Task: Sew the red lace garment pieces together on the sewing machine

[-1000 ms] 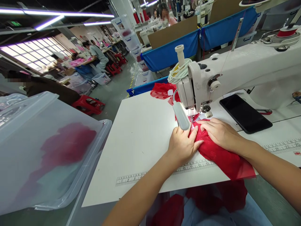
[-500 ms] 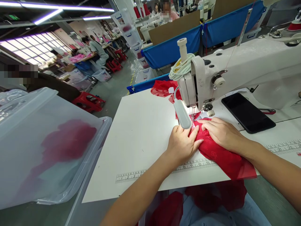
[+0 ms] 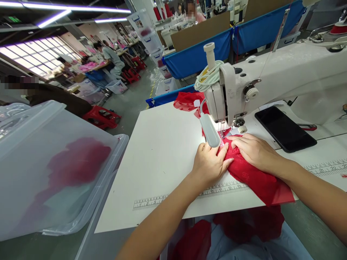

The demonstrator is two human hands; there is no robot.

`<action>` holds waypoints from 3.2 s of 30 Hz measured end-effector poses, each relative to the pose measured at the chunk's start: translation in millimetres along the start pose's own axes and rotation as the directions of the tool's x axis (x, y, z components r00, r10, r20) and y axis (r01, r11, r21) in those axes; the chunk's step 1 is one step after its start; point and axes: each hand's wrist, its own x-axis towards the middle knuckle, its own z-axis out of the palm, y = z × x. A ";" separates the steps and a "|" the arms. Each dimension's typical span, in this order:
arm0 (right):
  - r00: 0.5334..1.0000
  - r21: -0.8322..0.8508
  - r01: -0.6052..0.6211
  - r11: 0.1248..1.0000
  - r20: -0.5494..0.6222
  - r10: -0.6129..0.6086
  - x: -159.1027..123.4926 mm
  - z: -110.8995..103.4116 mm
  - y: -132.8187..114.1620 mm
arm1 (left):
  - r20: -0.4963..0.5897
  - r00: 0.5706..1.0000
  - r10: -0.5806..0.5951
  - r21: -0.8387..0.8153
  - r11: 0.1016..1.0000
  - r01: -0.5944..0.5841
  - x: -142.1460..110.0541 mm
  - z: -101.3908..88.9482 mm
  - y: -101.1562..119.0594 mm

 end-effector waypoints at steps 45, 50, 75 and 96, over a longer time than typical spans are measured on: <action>0.986 0.068 0.166 0.984 0.000 -0.167 -5.4 -11.3 1.8 | -0.046 0.983 0.179 -0.056 0.982 -0.182 -6.1 -5.5 -3.2; 0.991 0.015 0.132 0.991 -0.029 -0.131 -6.6 -9.2 0.8 | -0.092 0.978 0.185 0.021 0.983 -0.184 -9.3 -4.8 0.2; 0.985 -0.011 0.153 0.988 -0.078 -0.153 2.3 -3.1 12.5 | -0.084 0.991 0.106 0.103 0.990 -0.097 -5.0 0.9 -3.6; 0.960 -0.017 0.261 0.965 -0.104 -0.262 -8.1 -4.4 13.5 | -0.021 0.988 0.151 -0.166 0.974 -0.152 0.6 -3.7 -12.4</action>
